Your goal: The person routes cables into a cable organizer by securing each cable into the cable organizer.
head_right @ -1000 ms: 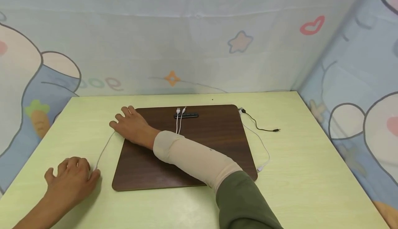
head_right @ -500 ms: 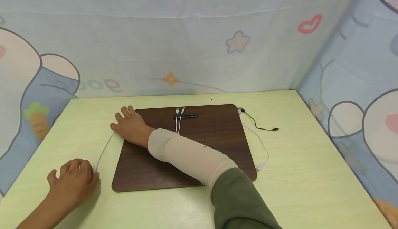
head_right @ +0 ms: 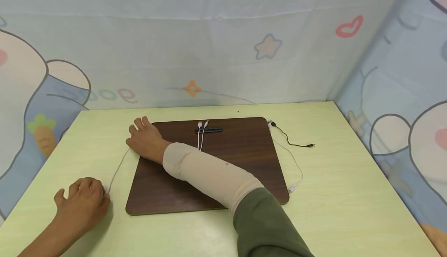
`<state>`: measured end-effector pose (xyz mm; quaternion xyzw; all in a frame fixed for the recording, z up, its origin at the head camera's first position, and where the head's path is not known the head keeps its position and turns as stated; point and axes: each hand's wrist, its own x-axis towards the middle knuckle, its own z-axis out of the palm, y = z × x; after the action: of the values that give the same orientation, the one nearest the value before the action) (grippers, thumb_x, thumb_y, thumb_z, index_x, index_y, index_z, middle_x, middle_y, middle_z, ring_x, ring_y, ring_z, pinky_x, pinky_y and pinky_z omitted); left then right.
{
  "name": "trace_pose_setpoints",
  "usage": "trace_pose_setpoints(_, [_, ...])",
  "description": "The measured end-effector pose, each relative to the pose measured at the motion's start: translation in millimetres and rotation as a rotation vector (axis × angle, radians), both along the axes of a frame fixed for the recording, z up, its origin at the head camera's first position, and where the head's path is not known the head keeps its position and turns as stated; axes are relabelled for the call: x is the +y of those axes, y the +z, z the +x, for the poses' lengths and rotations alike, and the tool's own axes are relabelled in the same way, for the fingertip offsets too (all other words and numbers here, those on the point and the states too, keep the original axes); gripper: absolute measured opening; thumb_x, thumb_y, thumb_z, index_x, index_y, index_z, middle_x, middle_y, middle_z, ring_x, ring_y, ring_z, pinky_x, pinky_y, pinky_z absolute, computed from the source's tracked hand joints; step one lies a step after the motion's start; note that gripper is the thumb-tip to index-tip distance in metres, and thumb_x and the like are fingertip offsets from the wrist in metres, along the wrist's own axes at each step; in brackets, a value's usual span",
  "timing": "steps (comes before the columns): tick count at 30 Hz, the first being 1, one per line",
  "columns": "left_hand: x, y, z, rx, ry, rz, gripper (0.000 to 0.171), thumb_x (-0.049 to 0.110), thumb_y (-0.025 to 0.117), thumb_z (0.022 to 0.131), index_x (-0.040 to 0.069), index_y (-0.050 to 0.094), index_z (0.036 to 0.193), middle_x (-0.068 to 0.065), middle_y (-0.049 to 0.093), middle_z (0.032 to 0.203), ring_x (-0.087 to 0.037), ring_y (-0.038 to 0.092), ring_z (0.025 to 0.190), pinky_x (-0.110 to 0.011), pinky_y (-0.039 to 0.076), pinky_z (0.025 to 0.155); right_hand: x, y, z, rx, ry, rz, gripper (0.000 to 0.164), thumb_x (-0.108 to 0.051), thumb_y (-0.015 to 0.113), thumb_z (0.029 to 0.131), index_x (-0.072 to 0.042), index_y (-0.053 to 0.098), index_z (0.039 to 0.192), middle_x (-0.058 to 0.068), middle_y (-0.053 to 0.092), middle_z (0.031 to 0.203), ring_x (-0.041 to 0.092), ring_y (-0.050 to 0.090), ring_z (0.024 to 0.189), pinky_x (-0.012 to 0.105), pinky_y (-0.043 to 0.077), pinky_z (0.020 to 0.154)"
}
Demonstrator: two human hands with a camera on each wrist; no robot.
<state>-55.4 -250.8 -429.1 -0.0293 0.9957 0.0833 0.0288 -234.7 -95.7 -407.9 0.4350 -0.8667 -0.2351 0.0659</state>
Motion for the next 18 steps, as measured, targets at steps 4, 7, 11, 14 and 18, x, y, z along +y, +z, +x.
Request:
trace_pose_setpoints(4, [-1.3,-0.4,0.4,-0.003,-0.003,-0.007,0.024,0.01,0.058,0.102,-0.014,0.059,0.107,-0.04,0.055,0.132,-0.069,0.039,0.143,-0.092,0.024,0.106,-2.5,3.3,1.0,0.028,0.01,-0.005,0.038,-0.024,0.045,0.123,-0.041,0.071,0.145,-0.006,0.056,0.162,0.024,0.043,0.147,0.044,0.032,0.131])
trace_pose_setpoints(7, [-1.6,0.1,-0.4,-0.006,-0.004,-0.01,0.027,0.012,0.059,0.103,-0.015,0.059,0.107,-0.04,0.055,0.131,-0.07,0.038,0.143,-0.092,0.023,0.106,-4.9,3.7,-0.1,0.039,0.018,-0.003,0.036,-0.025,0.047,0.123,-0.041,0.073,0.141,-0.007,0.06,0.155,0.023,0.044,0.143,0.043,0.033,0.128])
trace_pose_setpoints(11, [-0.8,0.2,-3.4,0.016,-0.01,-0.005,0.03,0.016,0.061,0.104,-0.014,0.059,0.103,-0.039,0.057,0.128,-0.071,0.04,0.142,-0.091,0.024,0.103,-9.1,2.1,-3.7,0.034,0.018,-0.002,0.033,-0.025,0.05,0.122,-0.039,0.077,0.135,-0.008,0.063,0.148,0.023,0.044,0.141,0.042,0.034,0.125])
trace_pose_setpoints(14, [-0.4,0.2,-5.8,0.032,-0.016,-0.008,0.03,0.017,0.062,0.104,-0.013,0.06,0.102,-0.038,0.058,0.125,-0.07,0.041,0.14,-0.09,0.025,0.102,-12.2,1.0,-6.4,0.029,0.011,-0.003,0.033,-0.026,0.049,0.122,-0.039,0.078,0.131,-0.009,0.064,0.143,0.022,0.044,0.138,0.041,0.034,0.122])
trace_pose_setpoints(18, [0.6,1.3,-7.7,0.023,-0.017,-0.012,0.028,0.015,0.061,0.104,-0.013,0.061,0.103,-0.038,0.057,0.125,-0.069,0.041,0.141,-0.091,0.025,0.102,-15.2,0.8,-8.1,0.023,0.011,-0.004,0.032,-0.025,0.05,0.122,-0.038,0.078,0.129,-0.01,0.066,0.139,0.022,0.045,0.137,0.04,0.034,0.12])
